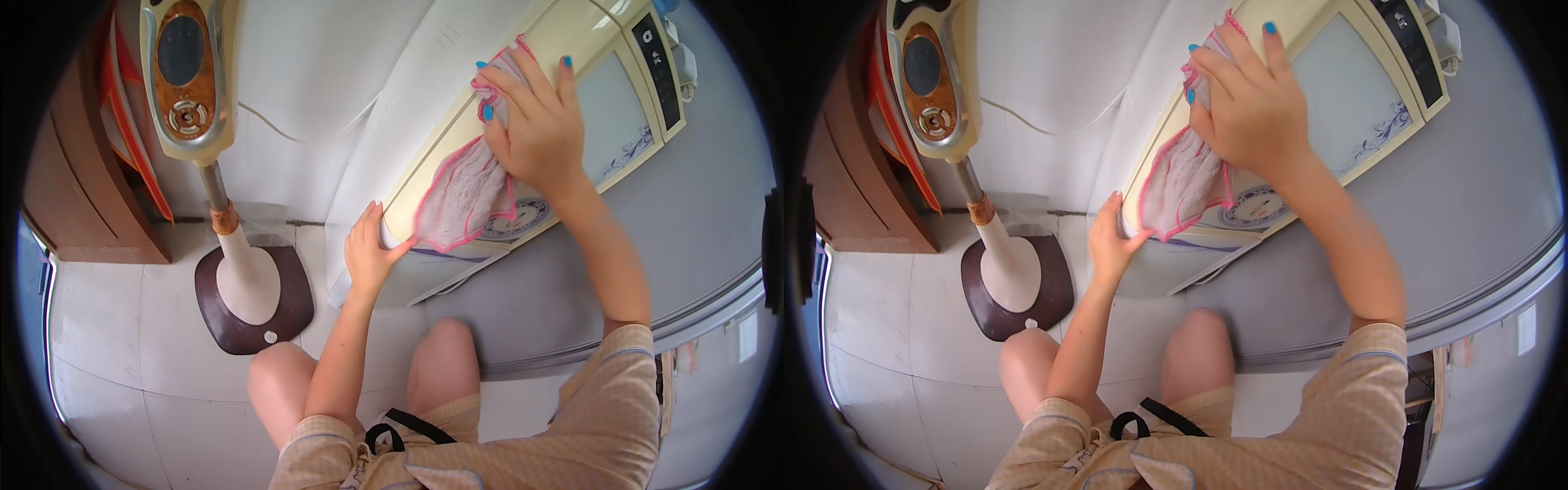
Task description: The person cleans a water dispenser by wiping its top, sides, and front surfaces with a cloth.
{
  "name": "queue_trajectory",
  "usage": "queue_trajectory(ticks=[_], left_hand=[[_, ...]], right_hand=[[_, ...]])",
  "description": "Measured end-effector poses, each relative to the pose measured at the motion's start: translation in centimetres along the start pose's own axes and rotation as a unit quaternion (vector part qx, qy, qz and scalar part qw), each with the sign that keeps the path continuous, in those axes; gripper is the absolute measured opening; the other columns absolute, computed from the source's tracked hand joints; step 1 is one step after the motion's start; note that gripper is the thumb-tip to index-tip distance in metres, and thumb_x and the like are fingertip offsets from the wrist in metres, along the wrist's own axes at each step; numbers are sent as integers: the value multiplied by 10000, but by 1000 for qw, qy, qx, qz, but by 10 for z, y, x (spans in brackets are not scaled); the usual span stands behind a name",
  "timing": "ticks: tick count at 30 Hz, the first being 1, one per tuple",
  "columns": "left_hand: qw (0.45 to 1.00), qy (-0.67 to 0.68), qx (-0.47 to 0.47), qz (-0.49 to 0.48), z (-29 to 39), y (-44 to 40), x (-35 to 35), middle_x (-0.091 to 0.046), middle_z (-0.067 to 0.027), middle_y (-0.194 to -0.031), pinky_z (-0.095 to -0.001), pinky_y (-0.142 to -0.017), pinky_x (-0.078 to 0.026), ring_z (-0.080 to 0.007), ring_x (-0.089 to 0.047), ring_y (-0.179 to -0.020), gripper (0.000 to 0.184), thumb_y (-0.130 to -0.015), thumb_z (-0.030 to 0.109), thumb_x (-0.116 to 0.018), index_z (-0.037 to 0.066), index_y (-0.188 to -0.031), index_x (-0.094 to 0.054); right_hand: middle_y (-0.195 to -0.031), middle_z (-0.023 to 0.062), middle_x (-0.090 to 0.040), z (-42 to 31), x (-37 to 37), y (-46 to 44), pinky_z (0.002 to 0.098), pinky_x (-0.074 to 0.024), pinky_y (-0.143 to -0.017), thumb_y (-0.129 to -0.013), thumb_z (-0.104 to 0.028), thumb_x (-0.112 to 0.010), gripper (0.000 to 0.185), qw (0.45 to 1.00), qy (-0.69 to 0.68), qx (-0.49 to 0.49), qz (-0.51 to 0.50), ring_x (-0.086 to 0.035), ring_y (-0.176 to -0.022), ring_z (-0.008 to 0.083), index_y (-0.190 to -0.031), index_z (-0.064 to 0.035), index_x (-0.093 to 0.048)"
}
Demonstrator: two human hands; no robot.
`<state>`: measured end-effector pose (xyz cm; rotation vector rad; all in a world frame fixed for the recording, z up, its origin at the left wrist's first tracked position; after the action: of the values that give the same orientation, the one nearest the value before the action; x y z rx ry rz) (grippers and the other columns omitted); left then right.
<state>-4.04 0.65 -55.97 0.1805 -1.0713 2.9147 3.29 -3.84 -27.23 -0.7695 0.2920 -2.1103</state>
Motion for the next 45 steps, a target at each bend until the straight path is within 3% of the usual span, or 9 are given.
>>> queue_trajectory(ticks=[5, 11, 13, 18, 24, 33, 37, 41, 45], left_hand=[[997, 47, -19, -62, -12, -3, 10, -468, -160, -1252, -376, -901, -397, -311, -486, -1097, 702, -635, 299, -737, 28, -1214, -447], [984, 35, -79, -158, -19, -9, 28, -428, -168, -1291, -375, -923, -390, -329, -459, -1130, 716, -680, 287, -704, 42, -1275, -391], [982, 44, -88, -160, -18, -12, 30, -441, -148, -1283, -384, -907, -397, -321, -472, -1107, 729, -672, 298, -706, 51, -1281, -389], [975, 29, -73, -206, -11, -18, 39, -429, -138, -1306, -365, -933, -407, -299, -454, -1158, 778, -652, 225, -752, 59, -1302, -359], [957, 79, -7, -281, -12, -26, 54, -483, -144, -1250, -346, -905, -427, -288, -477, -1133, 627, -703, 210, -708, 75, -1255, -444], [957, 67, 9, -283, 0, -19, 53, -455, -131, -1283, -339, -920, -412, -289, -469, -1141, 622, -680, -58, -473, 50, -1288, -403], [957, 88, -9, -278, -7, -15, 52, -448, -141, -1286, -351, -913, -407, -299, -464, -1139, 651, -662, -83, -427, 52, -1298, -392], [951, 87, 13, -296, -7, -15, 51, -446, -149, -1286, -350, -917, -403, -300, -464, -1139, 660, -664, -91, -412, 65, -1305, -387], [955, 123, 62, -263, -5, -18, 49, -479, -162, -1250, -352, -903, -407, -315, -499, -1085, 563, -688, -87, -407, 55, -1229, -479]], right_hand=[[-1139, 35, -546, -78, -51, 72, 547, -275, -950, -666, -163, -578, 408, 963, -251, -28, -93, -458, -1141, 277, -1067, -92, -576], [-1159, -32, -544, -72, -44, 72, 503, -50, -1067, -737, -255, -540, 307, 985, -108, 119, -60, -436, -1197, 203, -1004, -123, -615], [-1149, -53, -558, -32, -32, 50, 507, 0, -1067, -773, -284, -490, 304, 998, 0, 33, 50, -454, -1180, 208, -1002, -138, -624], [-1123, -51, -579, -22, -27, 47, 510, -35, -1053, -790, -289, -433, 328, 992, -7, -83, 98, -471, -1169, 222, -996, -146, -644], [-1135, -28, -577, -89, -63, 106, 500, -87, -1053, -740, -236, -482, 297, 989, -114, 88, 46, -488, -1154, 268, -958, -111, -640], [-1096, -51, -606, -6, -19, 45, 482, 152, -1042, -904, -343, -305, 439, 995, 1, -36, 92, -516, -1112, 293, -1027, -74, -629], [-1054, -61, -593, -83, -53, 92, 511, 70, -1061, -685, -188, -454, 249, 991, -80, 105, 37, -521, -1120, 227, -789, -100, -662], [-1052, -77, -593, -65, -50, 84, 510, 81, -1062, -707, -215, -446, 276, 984, -97, 145, 28, -518, -1122, 222, -815, -107, -676], [-1066, -66, -603, -29, -28, 42, 502, 90, -1060, -808, -243, -371, 345, 994, -19, -14, 107, -514, -1123, 231, -891, -89, -668]])
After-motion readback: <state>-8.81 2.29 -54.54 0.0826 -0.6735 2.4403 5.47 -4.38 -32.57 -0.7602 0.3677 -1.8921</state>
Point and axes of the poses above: each hand's wrist, its own y-axis away from the middle knuckle, its own x-axis out of the back of the hand, z = x × y, the point moved 1 cm from there along -y, towards the middle knuckle
